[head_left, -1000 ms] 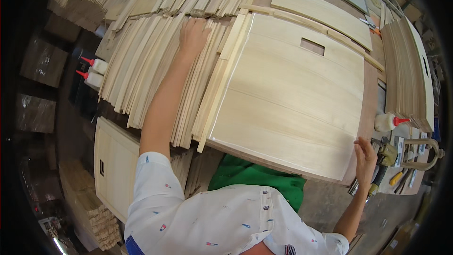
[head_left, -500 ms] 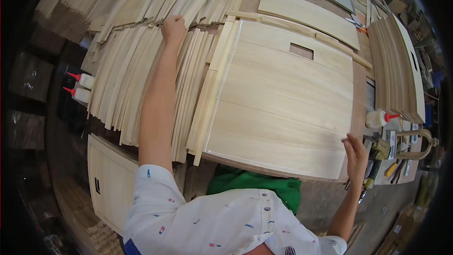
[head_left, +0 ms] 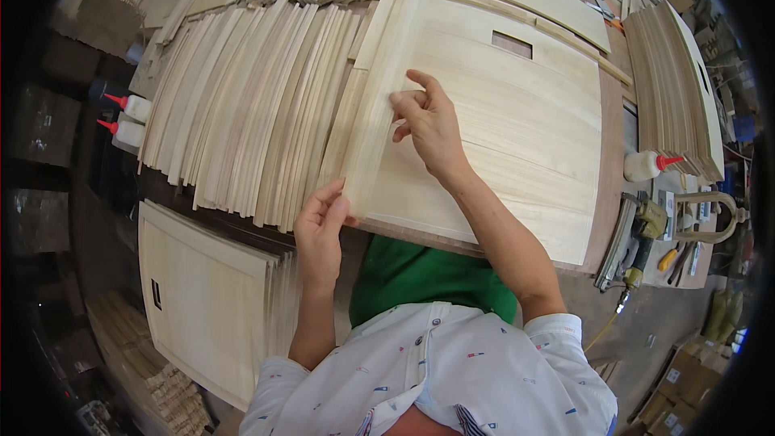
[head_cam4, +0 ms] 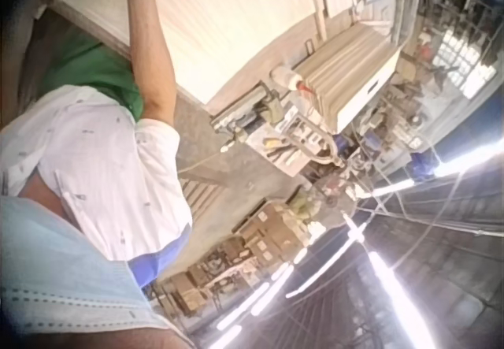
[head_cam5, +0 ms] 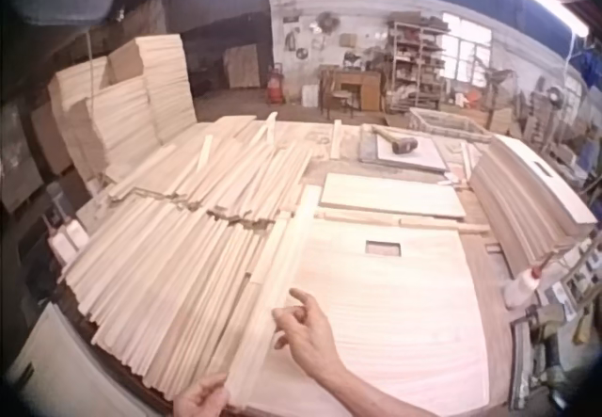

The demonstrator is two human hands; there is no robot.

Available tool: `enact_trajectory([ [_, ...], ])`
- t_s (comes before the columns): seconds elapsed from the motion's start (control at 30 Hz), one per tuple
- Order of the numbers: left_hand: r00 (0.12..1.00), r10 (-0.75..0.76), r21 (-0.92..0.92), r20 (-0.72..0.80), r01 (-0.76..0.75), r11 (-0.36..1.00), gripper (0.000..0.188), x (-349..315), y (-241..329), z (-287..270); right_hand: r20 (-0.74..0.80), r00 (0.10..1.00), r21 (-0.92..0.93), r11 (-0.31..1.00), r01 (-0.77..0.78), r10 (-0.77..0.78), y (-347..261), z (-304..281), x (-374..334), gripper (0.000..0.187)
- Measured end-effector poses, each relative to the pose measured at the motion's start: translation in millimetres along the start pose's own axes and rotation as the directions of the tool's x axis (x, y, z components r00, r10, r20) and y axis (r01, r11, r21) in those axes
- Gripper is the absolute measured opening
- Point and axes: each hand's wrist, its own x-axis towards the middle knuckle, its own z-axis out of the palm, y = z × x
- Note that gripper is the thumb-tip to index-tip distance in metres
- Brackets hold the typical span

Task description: Assembling wooden panels using a nail gun and applying wood glue.

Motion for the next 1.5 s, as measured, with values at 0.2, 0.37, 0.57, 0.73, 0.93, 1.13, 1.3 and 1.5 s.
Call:
enact_trajectory([
  [0.2, 0.973, 0.215, 0.538, 0.084, -0.227, 0.812, 0.042, -23.5, 9.9, -4.5, 0.005, 0.998, 0.061, 0.996, -0.07, 0.07, 29.2, 9.1, -3.4, 0.051],
  [0.37, 0.904, 0.327, 0.672, 0.275, -0.424, 0.607, 0.057, -17.7, 9.4, -13.2, -0.013, 0.995, 0.025, 0.995, -0.095, 0.095, 31.5, 15.8, -3.0, 0.05],
  [0.57, 0.909, 0.319, 0.672, 0.268, -0.414, 0.614, 0.056, -5.6, 3.2, -10.6, -0.027, 0.994, -0.072, 0.991, -0.111, 0.109, 36.1, 15.0, 9.1, 0.052],
  [0.73, 0.907, 0.31, 0.686, 0.285, -0.419, 0.595, 0.054, -2.1, 5.5, -11.1, -0.045, 0.995, -0.064, 0.994, -0.086, 0.084, 44.9, 15.9, 12.9, 0.049],
  [0.93, 0.911, 0.302, 0.692, 0.282, -0.411, 0.594, 0.053, -2.0, 3.1, -9.3, -0.051, 0.995, -0.062, 0.994, -0.092, 0.089, 46.6, 14.4, 12.6, 0.049],
  [1.13, 0.893, 0.337, 0.687, 0.297, -0.445, 0.574, 0.053, 2.6, -1.4, -12.0, -0.039, 0.995, -0.096, 0.99, -0.1, 0.097, 51.4, 14.5, 17.0, 0.048],
  [1.3, 0.9, 0.338, 0.685, 0.276, -0.431, 0.588, 0.052, 5.9, -3.8, -14.5, -0.014, 0.989, -0.198, 0.97, -0.144, 0.144, 34.5, 13.0, 19.0, 0.046],
  [1.5, 0.896, 0.332, 0.685, 0.294, -0.44, 0.581, 0.051, 9.3, -7.2, -13.4, 0.079, 0.992, -0.385, 0.921, -0.061, 0.098, 13.9, -14.6, 6.1, 0.04],
])
